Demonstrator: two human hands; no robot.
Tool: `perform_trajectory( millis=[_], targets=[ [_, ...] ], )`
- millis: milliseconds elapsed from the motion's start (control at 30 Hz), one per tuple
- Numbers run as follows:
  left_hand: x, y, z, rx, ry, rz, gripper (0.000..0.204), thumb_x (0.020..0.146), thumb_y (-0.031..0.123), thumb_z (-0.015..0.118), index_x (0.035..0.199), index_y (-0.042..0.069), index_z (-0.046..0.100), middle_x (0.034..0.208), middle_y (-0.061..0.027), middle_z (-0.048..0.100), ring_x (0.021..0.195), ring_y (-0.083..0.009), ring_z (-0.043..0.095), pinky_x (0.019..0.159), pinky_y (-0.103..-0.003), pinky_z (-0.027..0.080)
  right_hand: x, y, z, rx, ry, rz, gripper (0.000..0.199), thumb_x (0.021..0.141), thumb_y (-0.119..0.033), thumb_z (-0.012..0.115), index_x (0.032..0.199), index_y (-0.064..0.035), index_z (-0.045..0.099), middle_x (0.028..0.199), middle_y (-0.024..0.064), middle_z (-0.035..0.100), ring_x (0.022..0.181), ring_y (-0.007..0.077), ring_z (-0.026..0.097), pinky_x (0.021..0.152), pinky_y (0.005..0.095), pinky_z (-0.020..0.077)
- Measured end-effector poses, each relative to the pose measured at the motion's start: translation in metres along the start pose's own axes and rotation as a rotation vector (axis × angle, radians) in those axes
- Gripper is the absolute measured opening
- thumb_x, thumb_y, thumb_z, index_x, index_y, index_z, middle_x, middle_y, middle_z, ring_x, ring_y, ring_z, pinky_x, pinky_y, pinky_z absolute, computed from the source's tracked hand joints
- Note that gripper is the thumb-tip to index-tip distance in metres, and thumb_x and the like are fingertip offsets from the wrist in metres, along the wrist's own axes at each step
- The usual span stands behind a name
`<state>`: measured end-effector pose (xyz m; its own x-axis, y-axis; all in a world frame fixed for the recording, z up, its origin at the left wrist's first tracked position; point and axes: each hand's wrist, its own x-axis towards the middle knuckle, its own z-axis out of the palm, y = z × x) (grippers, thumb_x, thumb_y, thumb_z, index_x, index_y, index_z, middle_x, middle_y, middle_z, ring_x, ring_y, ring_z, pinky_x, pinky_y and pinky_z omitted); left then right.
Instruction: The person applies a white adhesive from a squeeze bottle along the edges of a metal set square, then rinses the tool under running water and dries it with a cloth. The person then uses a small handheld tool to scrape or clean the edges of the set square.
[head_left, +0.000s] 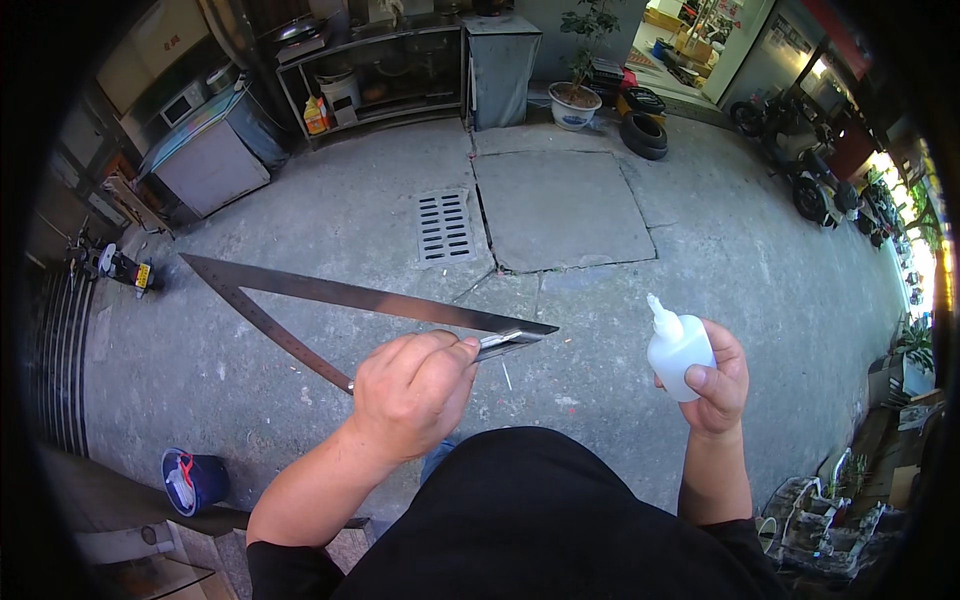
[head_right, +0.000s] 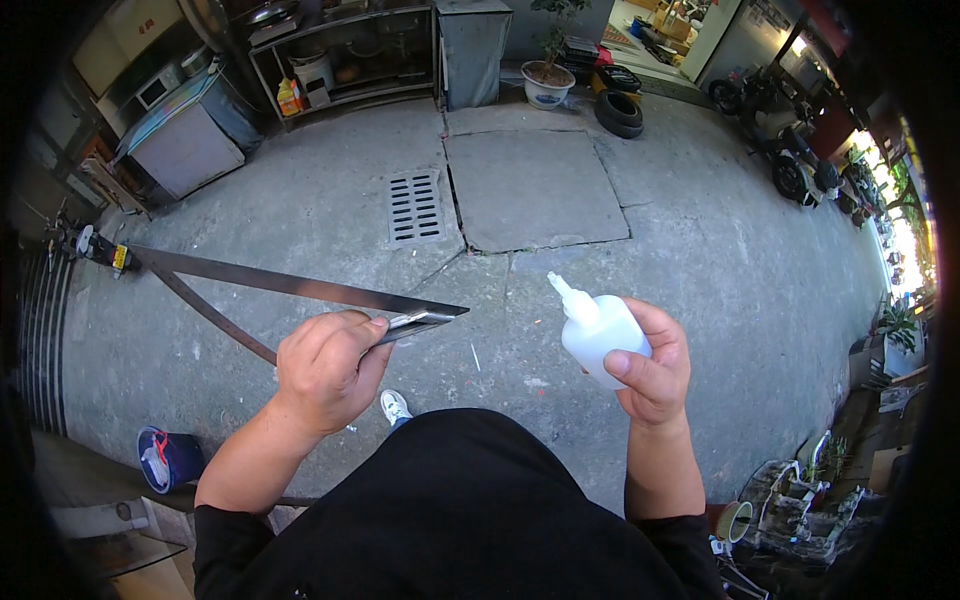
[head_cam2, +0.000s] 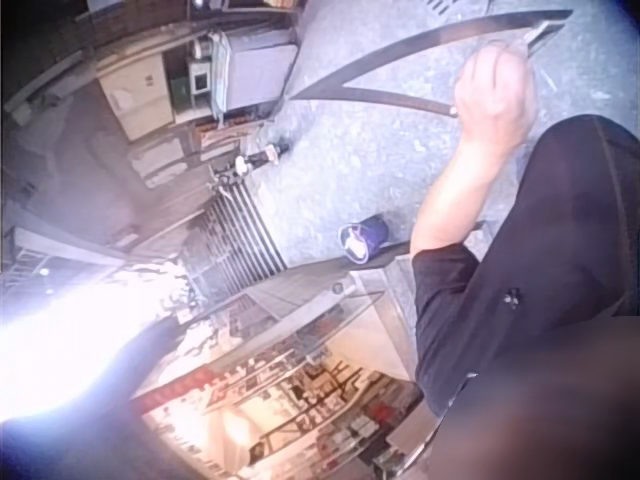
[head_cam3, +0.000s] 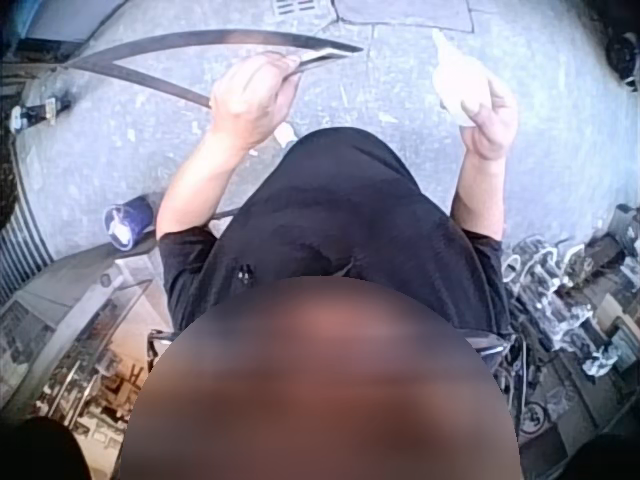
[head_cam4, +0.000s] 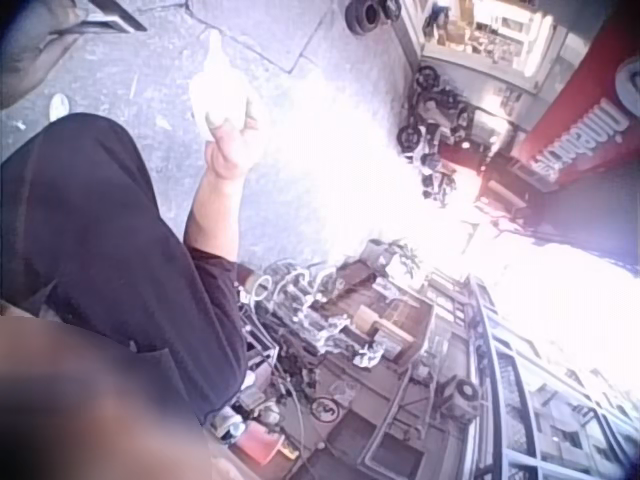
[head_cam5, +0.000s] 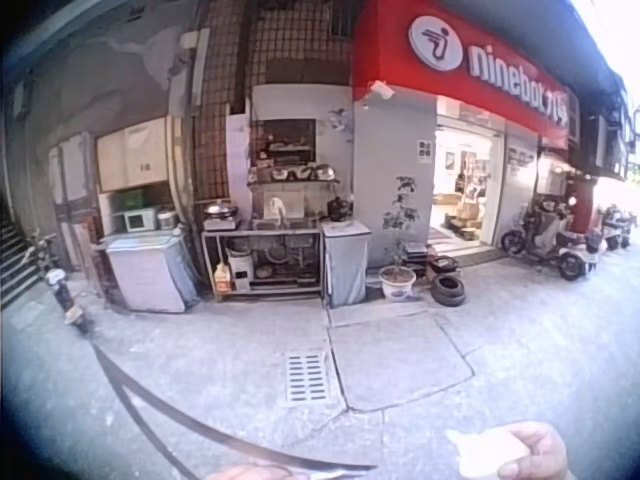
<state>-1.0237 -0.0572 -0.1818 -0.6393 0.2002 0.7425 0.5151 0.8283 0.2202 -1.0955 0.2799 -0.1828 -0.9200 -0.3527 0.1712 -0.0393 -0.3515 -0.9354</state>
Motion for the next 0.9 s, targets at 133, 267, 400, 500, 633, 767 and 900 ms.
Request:
perform_trajectory(
  millis=[133, 267, 400, 500, 633, 767, 900],
  targets=[
    [0.0, 0.0, -0.001, -0.002, 0.0, -0.024, 0.028, 0.071, -0.001, 0.08, 0.094, 0.005, 0.065, 0.085, -0.0072, 0.069, 0.07, -0.023, 0.067, 0.059, -0.034, 0.053, 0.0, 0.001, 0.001, -0.009, 0.015, 0.0, 0.059, 0.08, -0.016, 0.076, 0.131, 0.0074, 0.058, 0.104, 0.0207, 0.071, 0.079, 0.0266, 0.073, 0.068, 0.0354, 0.0622],
    [0.003, -0.004, -0.004, -0.097, 0.01, -0.109, 0.031, 0.068, 0.0, 0.083, 0.093, 0.005, 0.066, 0.086, -0.0101, 0.07, 0.075, -0.0269, 0.069, 0.062, -0.033, 0.055, -0.001, 0.001, 0.003, 0.005, 0.027, -0.003, 0.059, 0.08, -0.016, 0.075, 0.13, 0.0078, 0.058, 0.103, 0.0206, 0.071, 0.079, 0.0268, 0.073, 0.068, 0.0351, 0.0622],
    [0.004, -0.005, -0.015, -0.287, -0.043, -0.339, 0.028, 0.076, -0.004, 0.084, 0.095, 0.0, 0.063, 0.091, -0.0131, 0.073, 0.079, -0.0208, 0.072, 0.07, -0.03, 0.058, -0.002, 0.001, 0.003, 0.017, 0.02, -0.016, 0.059, 0.079, -0.016, 0.076, 0.13, 0.0086, 0.057, 0.104, 0.0208, 0.071, 0.079, 0.0268, 0.073, 0.069, 0.0348, 0.0623],
    [0.008, -0.007, -0.02, -0.657, -0.054, -0.697, 0.027, 0.081, -0.005, 0.082, 0.099, -0.002, 0.062, 0.094, -0.0132, 0.073, 0.082, -0.0165, 0.072, 0.072, -0.029, 0.058, -0.004, 0.001, 0.004, 0.021, 0.035, -0.003, 0.061, 0.079, -0.017, 0.077, 0.13, 0.0091, 0.057, 0.104, 0.0211, 0.071, 0.08, 0.0267, 0.073, 0.069, 0.0347, 0.0624],
    [0.016, -0.012, -0.027, -1.034, -0.031, -0.952, 0.028, 0.083, -0.004, 0.081, 0.102, -0.001, 0.061, 0.09, -0.0102, 0.071, 0.073, -0.0115, 0.068, 0.064, -0.024, 0.056, -0.007, 0.001, 0.005, 0.016, 0.064, 0.013, 0.062, 0.078, -0.017, 0.078, 0.131, 0.0095, 0.056, 0.104, 0.0207, 0.071, 0.082, 0.0259, 0.073, 0.069, 0.0347, 0.0627],
    [0.018, -0.014, -0.034, -1.148, -0.07, -1.081, 0.026, 0.084, 0.0, 0.082, 0.101, 0.0, 0.062, 0.082, -0.0055, 0.069, 0.064, -0.0071, 0.063, 0.054, -0.02, 0.05, -0.007, 0.0, 0.005, 0.008, 0.069, 0.029, 0.063, 0.078, -0.018, 0.078, 0.13, 0.0097, 0.057, 0.105, 0.02, 0.071, 0.083, 0.0251, 0.073, 0.069, 0.035, 0.0628],
    [0.018, -0.017, -0.034, -1.218, -0.068, -1.128, 0.023, 0.084, -0.001, 0.079, 0.099, 0.002, 0.062, 0.08, -0.0064, 0.068, 0.058, -0.0109, 0.063, 0.049, -0.023, 0.05, -0.006, 0.0, 0.005, 0.018, 0.05, 0.029, 0.062, 0.077, -0.018, 0.079, 0.129, 0.0095, 0.058, 0.105, 0.0197, 0.071, 0.082, 0.0242, 0.072, 0.068, 0.034, 0.0624]
  ],
)
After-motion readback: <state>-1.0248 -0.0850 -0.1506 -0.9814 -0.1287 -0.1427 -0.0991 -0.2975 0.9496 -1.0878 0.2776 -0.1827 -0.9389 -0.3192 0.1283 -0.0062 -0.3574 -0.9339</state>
